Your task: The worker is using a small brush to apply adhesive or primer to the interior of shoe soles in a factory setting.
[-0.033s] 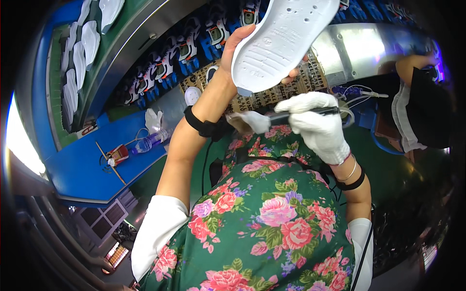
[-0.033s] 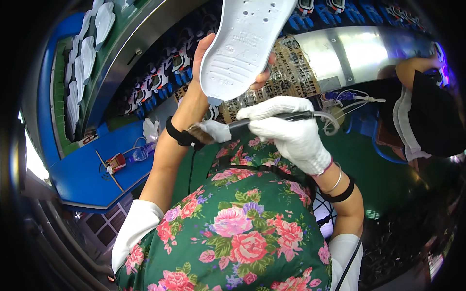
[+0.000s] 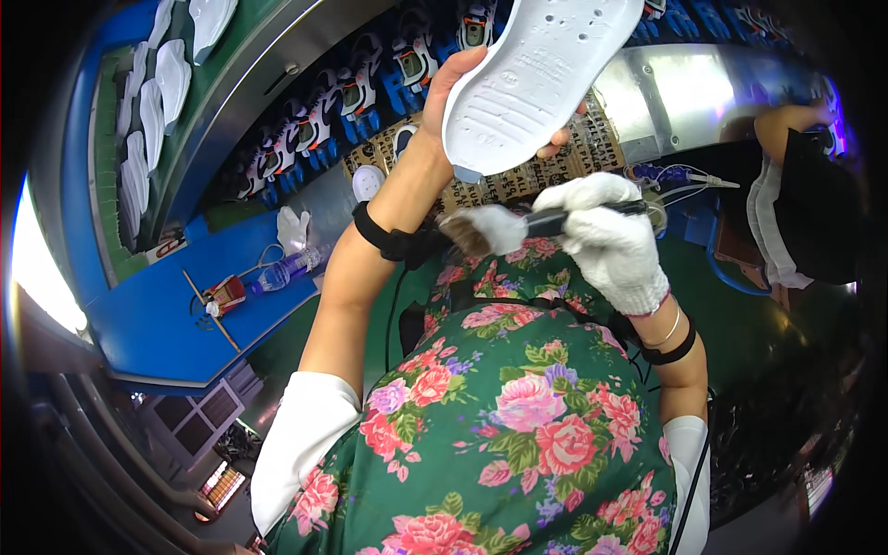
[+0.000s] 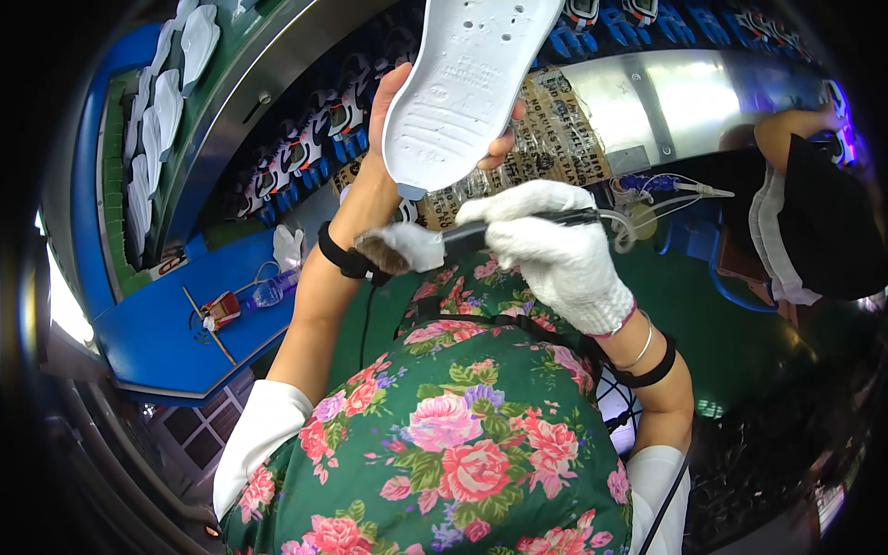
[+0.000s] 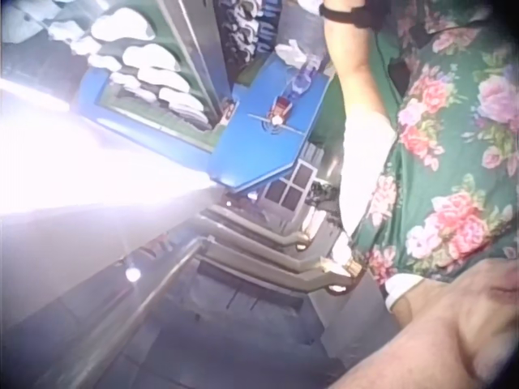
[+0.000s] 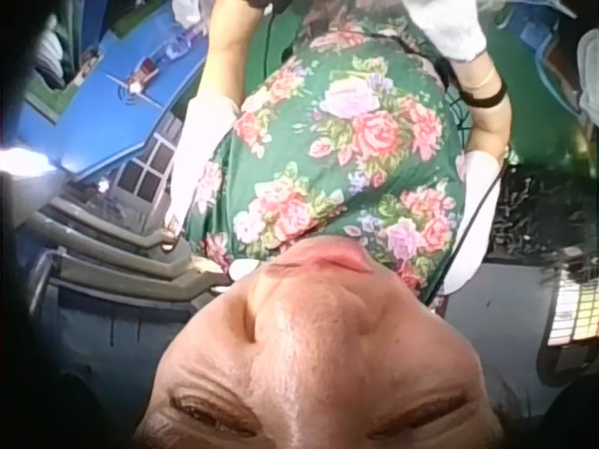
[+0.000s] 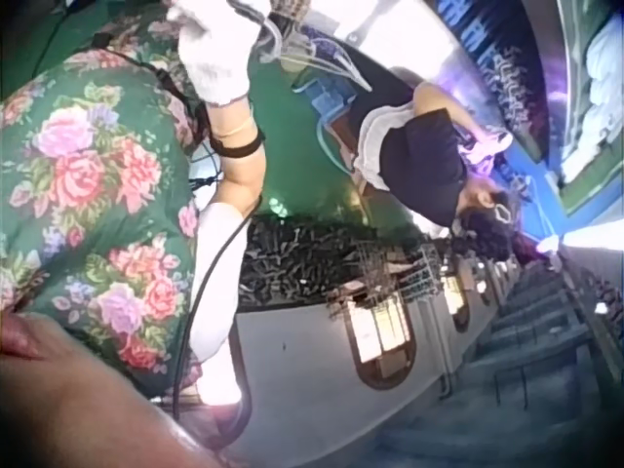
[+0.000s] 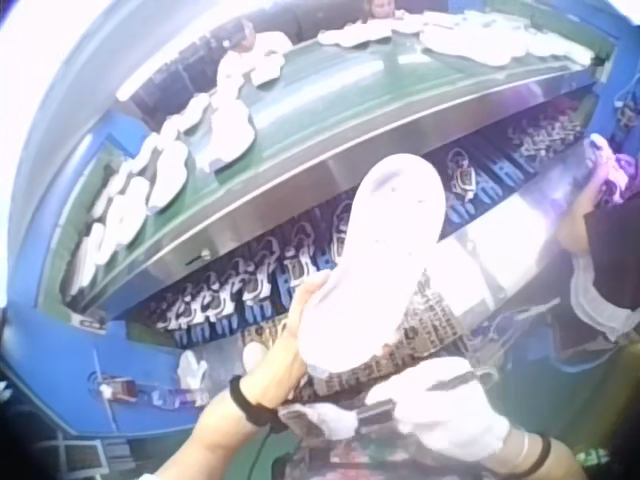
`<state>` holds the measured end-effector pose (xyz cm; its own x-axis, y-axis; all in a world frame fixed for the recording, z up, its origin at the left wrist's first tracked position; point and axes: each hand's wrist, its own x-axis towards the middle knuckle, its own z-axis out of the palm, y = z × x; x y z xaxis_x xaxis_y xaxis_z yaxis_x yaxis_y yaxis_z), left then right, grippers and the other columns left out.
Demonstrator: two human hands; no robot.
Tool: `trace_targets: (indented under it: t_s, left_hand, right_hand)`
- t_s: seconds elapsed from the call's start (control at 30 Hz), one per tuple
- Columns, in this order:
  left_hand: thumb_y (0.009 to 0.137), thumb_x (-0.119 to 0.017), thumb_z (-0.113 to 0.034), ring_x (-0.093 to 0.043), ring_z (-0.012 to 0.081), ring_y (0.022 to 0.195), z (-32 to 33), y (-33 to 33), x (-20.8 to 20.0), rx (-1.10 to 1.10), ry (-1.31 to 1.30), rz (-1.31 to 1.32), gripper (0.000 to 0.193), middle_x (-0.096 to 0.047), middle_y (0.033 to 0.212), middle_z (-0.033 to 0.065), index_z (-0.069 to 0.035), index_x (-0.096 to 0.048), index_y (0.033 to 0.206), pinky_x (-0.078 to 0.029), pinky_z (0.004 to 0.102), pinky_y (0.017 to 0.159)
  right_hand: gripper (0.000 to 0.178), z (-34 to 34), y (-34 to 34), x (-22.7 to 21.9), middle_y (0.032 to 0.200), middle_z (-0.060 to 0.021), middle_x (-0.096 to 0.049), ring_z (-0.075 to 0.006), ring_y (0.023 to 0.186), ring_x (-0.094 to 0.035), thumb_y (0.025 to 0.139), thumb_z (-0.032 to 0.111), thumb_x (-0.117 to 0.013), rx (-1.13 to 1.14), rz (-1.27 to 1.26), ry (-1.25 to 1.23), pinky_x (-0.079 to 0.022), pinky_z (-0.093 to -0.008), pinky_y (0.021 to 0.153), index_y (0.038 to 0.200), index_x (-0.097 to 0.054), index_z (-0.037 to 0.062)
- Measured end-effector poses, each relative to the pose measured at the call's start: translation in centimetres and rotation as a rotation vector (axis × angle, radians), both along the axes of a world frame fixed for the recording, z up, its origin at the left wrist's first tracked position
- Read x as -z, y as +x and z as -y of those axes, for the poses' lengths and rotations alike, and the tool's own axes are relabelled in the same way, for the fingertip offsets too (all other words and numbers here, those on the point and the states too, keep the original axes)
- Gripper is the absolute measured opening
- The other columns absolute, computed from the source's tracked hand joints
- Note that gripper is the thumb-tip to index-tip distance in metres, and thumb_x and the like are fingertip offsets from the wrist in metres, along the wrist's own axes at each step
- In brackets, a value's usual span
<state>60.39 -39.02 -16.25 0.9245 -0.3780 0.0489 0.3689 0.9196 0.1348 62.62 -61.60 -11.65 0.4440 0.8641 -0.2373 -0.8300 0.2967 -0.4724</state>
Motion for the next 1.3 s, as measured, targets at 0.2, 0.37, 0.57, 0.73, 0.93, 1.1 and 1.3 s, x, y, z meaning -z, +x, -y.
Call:
trace_targets:
  t_s: [0.2,0.37,0.57,0.73,0.93,1.1,1.3]
  left_hand:
    - [0.095,-0.049,-0.050,-0.057,0.0521,0.115,1.0,-0.7,-0.3,-0.146,-0.007,-0.331,0.072,-0.052,0.136,0.0303,-0.001,-0.042,0.146,-0.049,0.0638,0.096]
    - [0.098,-0.040,-0.055,-0.058,0.0490,0.107,2.0,-1.5,0.4,-0.041,0.055,-0.267,0.069,-0.050,0.136,0.0334,-0.008,-0.042,0.149,-0.049,0.0563,0.082]
    - [0.098,-0.040,-0.055,-0.060,0.0506,0.105,2.1,-1.6,0.3,-0.030,0.023,-0.325,0.072,-0.048,0.137,0.0351,-0.008,-0.038,0.152,-0.050,0.0560,0.084]
    - [0.092,-0.043,-0.064,-0.058,0.0442,0.105,0.8,-0.9,-0.5,-0.064,0.142,-0.240,0.083,-0.047,0.137,0.0331,-0.007,-0.037,0.152,-0.049,0.0517,0.084]
    - [0.095,-0.041,-0.057,-0.061,0.0479,0.107,0.4,-0.1,0.5,-0.051,-0.079,0.038,0.079,-0.047,0.137,0.0355,-0.002,-0.035,0.152,-0.052,0.0564,0.089]
    - [0.095,-0.040,-0.063,-0.060,0.0475,0.106,0.6,0.1,-0.6,-0.157,-0.058,-0.001,0.083,-0.045,0.139,0.0348,-0.003,-0.033,0.153,-0.050,0.0551,0.087]
    - [0.094,-0.047,-0.061,-0.049,0.0359,0.101,1.0,0.5,-2.5,-0.247,-0.217,-0.091,0.078,-0.044,0.135,0.0262,-0.005,-0.038,0.148,-0.049,0.0464,0.087]
  right_hand:
    - [0.017,0.1,3.8,-0.9,0.104,-0.0181,-0.074,-0.0154,0.079,-0.069,0.083,-0.003,-0.071,0.243,0.423,-0.237,-0.056,-0.0273,0.072,0.100,-0.074,-0.0017]
    - [0.022,-0.4,8.0,-2.6,0.098,-0.0087,-0.076,-0.0136,0.088,-0.071,0.079,-0.002,-0.078,0.433,1.326,-0.516,-0.056,-0.0283,0.081,0.101,-0.076,-0.0004]
    - [0.023,-0.5,8.9,-2.2,0.099,-0.0135,-0.075,-0.0226,0.087,-0.072,0.078,-0.003,-0.076,0.633,1.944,-0.415,-0.055,-0.0313,0.080,0.100,-0.076,0.0010]
    - [0.032,0.1,2.7,-1.6,0.101,-0.0124,-0.075,-0.0254,0.083,-0.070,0.072,0.001,-0.078,0.311,1.899,-0.153,-0.056,-0.0339,0.072,0.104,-0.076,0.0067]
    - [0.014,0.4,0.4,-1.4,0.099,-0.0164,-0.074,-0.0177,0.080,-0.069,0.077,-0.005,-0.074,0.039,0.733,-0.060,-0.056,-0.0298,0.072,0.090,-0.074,0.0000]
    - [0.016,1.5,2.6,-0.8,0.115,-0.0236,-0.065,-0.0188,0.079,-0.063,0.084,-0.008,-0.061,0.166,-0.146,0.167,-0.053,-0.0269,0.068,0.098,-0.065,-0.0012]
    - [0.015,3.1,2.9,0.9,0.112,-0.0156,-0.063,-0.0137,0.080,-0.058,0.090,0.000,-0.063,0.361,-0.334,0.250,-0.047,-0.0192,0.063,0.104,-0.059,0.0028]
